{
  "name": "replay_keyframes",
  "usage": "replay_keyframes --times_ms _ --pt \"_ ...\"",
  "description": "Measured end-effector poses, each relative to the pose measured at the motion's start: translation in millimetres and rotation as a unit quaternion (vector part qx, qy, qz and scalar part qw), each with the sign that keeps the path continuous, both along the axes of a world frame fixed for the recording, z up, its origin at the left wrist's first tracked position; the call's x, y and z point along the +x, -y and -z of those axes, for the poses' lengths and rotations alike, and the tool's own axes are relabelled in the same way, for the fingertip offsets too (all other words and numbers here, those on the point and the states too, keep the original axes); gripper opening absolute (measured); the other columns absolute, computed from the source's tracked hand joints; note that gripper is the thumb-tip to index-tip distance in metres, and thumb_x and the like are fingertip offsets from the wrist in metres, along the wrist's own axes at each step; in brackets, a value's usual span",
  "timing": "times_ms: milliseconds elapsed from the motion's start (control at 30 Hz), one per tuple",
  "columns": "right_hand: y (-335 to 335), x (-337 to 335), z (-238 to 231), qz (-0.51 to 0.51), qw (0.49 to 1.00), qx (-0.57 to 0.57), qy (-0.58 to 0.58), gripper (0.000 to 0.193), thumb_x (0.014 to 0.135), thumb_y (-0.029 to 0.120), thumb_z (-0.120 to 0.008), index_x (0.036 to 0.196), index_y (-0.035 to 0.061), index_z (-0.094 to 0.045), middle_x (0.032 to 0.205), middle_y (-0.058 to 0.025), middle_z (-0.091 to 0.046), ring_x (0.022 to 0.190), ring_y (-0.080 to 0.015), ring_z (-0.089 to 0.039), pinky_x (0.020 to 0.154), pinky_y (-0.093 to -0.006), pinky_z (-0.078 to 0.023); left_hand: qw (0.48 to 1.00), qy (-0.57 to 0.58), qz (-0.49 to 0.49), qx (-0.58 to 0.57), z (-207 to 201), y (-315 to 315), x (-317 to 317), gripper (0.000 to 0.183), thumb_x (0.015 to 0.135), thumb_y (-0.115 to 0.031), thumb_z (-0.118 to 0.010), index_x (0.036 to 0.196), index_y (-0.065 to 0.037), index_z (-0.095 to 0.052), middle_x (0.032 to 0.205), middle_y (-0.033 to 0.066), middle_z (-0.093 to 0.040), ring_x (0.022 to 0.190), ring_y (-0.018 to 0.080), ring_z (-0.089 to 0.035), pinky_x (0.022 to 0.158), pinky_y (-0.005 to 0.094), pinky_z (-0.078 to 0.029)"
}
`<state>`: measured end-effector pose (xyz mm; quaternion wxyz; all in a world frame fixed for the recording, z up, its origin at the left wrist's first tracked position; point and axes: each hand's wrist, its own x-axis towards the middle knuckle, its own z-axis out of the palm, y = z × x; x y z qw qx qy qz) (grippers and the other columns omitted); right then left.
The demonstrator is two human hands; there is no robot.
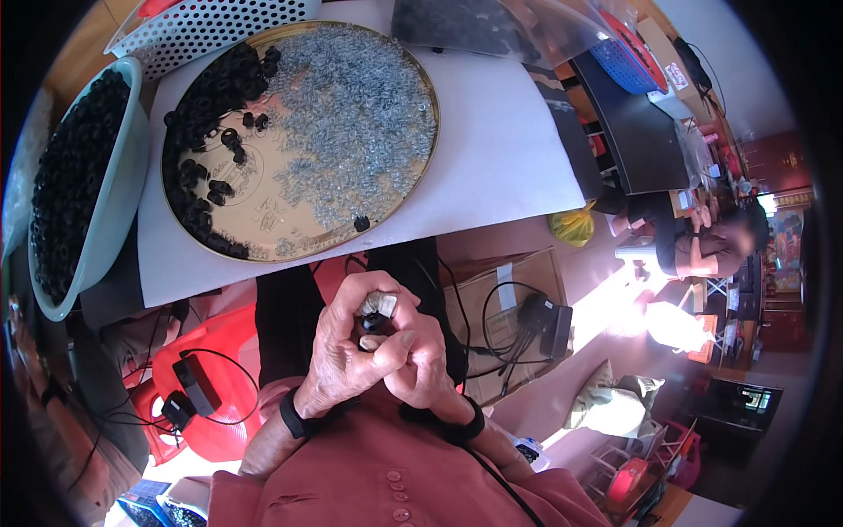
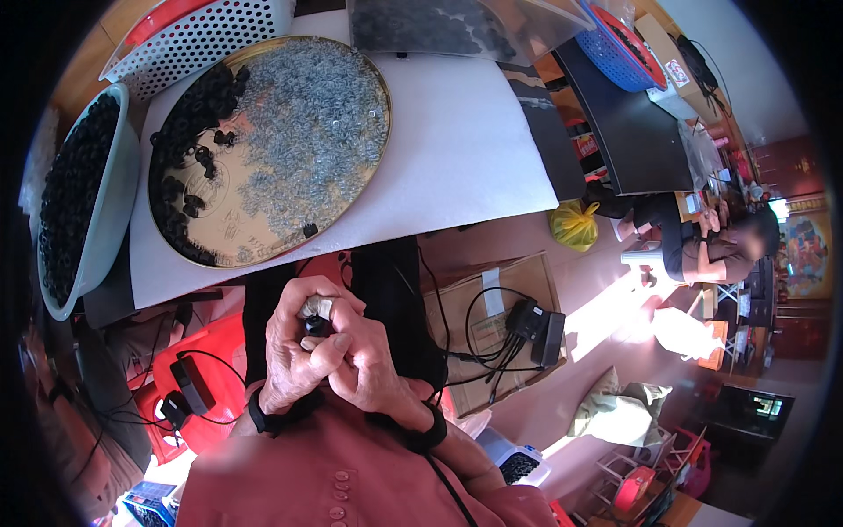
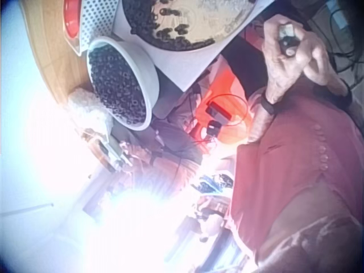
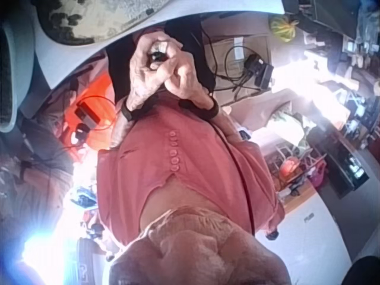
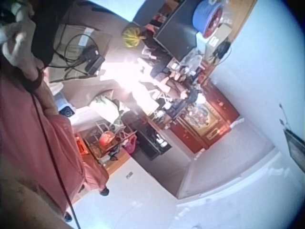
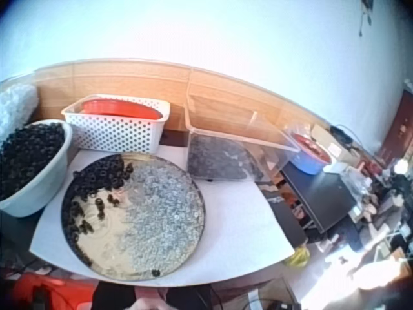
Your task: Assembling small black circular components onto metal rods or clips.
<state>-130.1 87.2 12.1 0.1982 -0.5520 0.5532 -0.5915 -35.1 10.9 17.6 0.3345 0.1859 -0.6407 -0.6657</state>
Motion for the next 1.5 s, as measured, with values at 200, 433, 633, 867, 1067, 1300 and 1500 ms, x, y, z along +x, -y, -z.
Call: replay_keyframes --times_ms 200,433,633,867,1067,1300,1500 --pt "-1.7 2.5 9.0 0.006 0.996 0.035 0.076 0.02 0.087 0.005 -0.059 0.103 -0.0053 -0.055 0.08 -0.0148 -0.064 0.07 -0.0252 -0.067 0.061 -0.0312 -0.051 0.998 0.014 -0.052 -0.013 8.1 -3.2 -5.5 0.036 0.079 -0.002 -0.062 0.112 -0.003 -0.048 0.088 0.008 -0.065 0.077 0.0131 -0.062 0.071 0.0289 -0.052" --pt "-0.6 0.6 -7.4 0.028 0.995 0.069 0.061 0.032 0.091 0.009 -0.065 0.119 -0.0045 -0.056 0.088 -0.006 -0.067 0.064 -0.0048 -0.053 0.058 -0.0202 -0.044 0.982 -0.097 -0.048 0.156 11.1 3.4 6.2 0.053 0.094 -0.045 -0.05 0.122 0.001 -0.047 0.118 0.0166 -0.057 0.103 0.0185 -0.054 0.09 0.0341 -0.044" --pt "-1.4 -15.9 -11.2 0.041 0.996 0.043 -0.062 0.036 0.085 0.007 -0.071 0.115 -0.0058 -0.057 0.08 -0.0101 -0.062 0.057 -0.0161 -0.056 0.051 -0.0281 -0.046 0.97 0.002 -0.035 0.239 0.2 7.7 21.9 0.022 0.095 -0.021 -0.056 0.105 -0.002 -0.057 0.092 0.0019 -0.064 0.079 0.0064 -0.054 0.073 0.0215 -0.042" --pt "4.4 -19.1 -20.8 0.02 0.988 0.123 -0.087 0.033 0.086 0.006 -0.069 0.116 -0.0015 -0.06 0.081 -0.0099 -0.057 0.063 -0.0174 -0.055 0.055 -0.0285 -0.046 0.949 -0.04 -0.013 0.312 -0.6 10.7 17.9 0.021 0.093 -0.01 -0.061 0.11 -0.001 -0.054 0.098 0.0011 -0.061 0.08 0.0042 -0.052 0.076 0.0193 -0.041" --pt "9.7 -16.9 -10.2 0.008 0.985 0.119 0.128 0.021 0.093 0.01 -0.063 0.109 -0.0032 -0.064 0.086 -0.0044 -0.056 0.077 -0.0103 -0.052 0.067 -0.0252 -0.044 0.994 0.014 -0.105 -0.001 1.5 -2.0 10.9 0.026 0.087 0.0 -0.062 0.111 -0.002 -0.051 0.102 0.0024 -0.058 0.078 0.0066 -0.054 0.065 0.0211 -0.044" --pt "14.2 -11.9 -8.2 -0.031 0.896 0.174 0.407 0.021 0.098 0.013 -0.057 0.106 -0.0041 -0.064 0.089 -0.0009 -0.058 0.08 -0.0056 -0.053 0.07 -0.0222 -0.043 0.973 0.076 -0.148 -0.159 4.3 0.4 10.8 0.032 0.08 0.003 -0.066 0.111 -0.003 -0.059 0.088 0.0083 -0.061 0.073 0.0156 -0.057 0.057 0.0261 -0.046" --pt "19.9 -10.3 -4.7 0.042 0.89 0.128 0.436 0.012 0.094 0.007 -0.062 0.104 -0.0001 -0.063 0.086 0.0022 -0.06 0.075 -0.0027 -0.054 0.065 -0.0188 -0.044 0.977 0.109 -0.134 -0.121 -4.3 0.3 10.5 0.031 0.08 -0.001 -0.068 0.109 -0.003 -0.06 0.085 0.0074 -0.061 0.072 0.0144 -0.057 0.059 0.0262 -0.046"
